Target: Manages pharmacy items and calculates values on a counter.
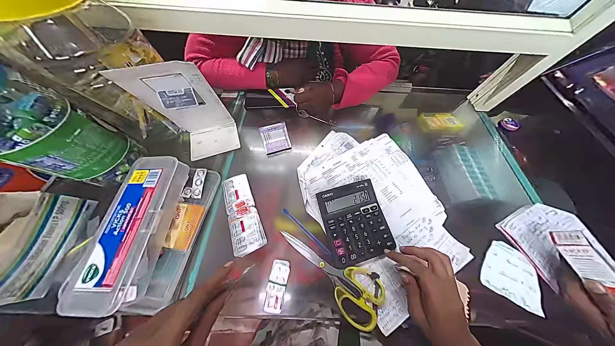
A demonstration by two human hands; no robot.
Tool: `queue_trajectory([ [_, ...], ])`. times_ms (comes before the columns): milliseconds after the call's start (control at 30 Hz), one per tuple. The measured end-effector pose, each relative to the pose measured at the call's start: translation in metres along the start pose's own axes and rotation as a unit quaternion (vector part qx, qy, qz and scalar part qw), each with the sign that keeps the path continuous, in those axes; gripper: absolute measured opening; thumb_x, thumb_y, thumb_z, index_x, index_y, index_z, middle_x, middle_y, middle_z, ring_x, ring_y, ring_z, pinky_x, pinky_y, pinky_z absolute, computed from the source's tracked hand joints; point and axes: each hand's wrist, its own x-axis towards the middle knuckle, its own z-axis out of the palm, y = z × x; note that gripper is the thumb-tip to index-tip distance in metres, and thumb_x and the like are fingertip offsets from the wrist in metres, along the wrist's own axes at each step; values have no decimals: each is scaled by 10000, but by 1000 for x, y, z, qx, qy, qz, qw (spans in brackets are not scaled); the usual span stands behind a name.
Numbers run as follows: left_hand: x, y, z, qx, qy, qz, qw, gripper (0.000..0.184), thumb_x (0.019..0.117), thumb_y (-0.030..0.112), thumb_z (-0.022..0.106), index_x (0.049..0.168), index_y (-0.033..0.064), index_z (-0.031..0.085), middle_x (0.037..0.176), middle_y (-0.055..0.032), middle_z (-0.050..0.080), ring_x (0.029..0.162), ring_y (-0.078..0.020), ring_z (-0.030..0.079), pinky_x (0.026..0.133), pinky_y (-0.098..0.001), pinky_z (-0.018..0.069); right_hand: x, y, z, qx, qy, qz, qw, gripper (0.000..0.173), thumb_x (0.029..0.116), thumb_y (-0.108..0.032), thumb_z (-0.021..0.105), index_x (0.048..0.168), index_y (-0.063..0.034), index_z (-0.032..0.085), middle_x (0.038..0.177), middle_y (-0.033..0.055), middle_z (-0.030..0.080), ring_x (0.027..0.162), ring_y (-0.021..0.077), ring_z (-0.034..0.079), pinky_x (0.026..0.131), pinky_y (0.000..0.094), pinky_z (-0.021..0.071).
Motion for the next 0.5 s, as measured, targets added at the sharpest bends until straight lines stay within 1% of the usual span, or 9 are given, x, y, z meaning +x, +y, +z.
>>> queue_trajectory([
  [67,-3,-4,5,32,30,-11,999,300,1033,126,574,1248,-53,681,993,-240,745,771,-371,725,718,-501,588,2,-1,1,-16,-7,-6,1000,306,1111,-373,346,1164,-205,597,1089,-30,669,1087,154,565,1025,318,350],
  [133,-6,-8,8,67,55,-16,996,279,1028,103,571,1222,-48,704,1015,-242,749,850,-404,738,787,-530,584,6,0,3,-43,-27,-20,998,290,1096,-325,386,1113,-168,629,996,-13,719,1051,199,594,997,377,346],
  [233,-12,-14,8,120,79,-37,989,264,1029,85,560,1198,-30,727,1046,-235,751,927,-412,741,831,-547,572,12,0,-2,-43,-53,-28,997,304,1094,-325,378,1059,-166,635,912,-15,706,1035,186,593,1005,366,334],
  [367,-18,-32,16,160,130,-61,977,255,1017,48,545,1161,-28,742,1112,-222,746,1055,-415,721,899,-553,564,11,0,1,-1,-38,-18,999,307,1100,-339,374,1070,-176,632,935,-6,670,1024,163,583,1007,298,372],
  [433,-20,-40,31,175,156,-54,971,261,1007,37,540,1164,-49,730,1161,-235,729,1104,-448,696,909,-577,556,10,-2,3,-1,-32,-10,999,312,1099,-344,374,1077,-175,635,939,-4,680,1011,168,589,994,302,377],
  [500,-20,-44,48,182,156,-46,970,273,993,16,535,1178,-74,716,1201,-263,706,1145,-484,666,925,-597,545,11,-4,4,-5,-27,2,1000,321,1100,-348,368,1102,-171,634,973,1,691,1019,176,590,995,310,379],
])
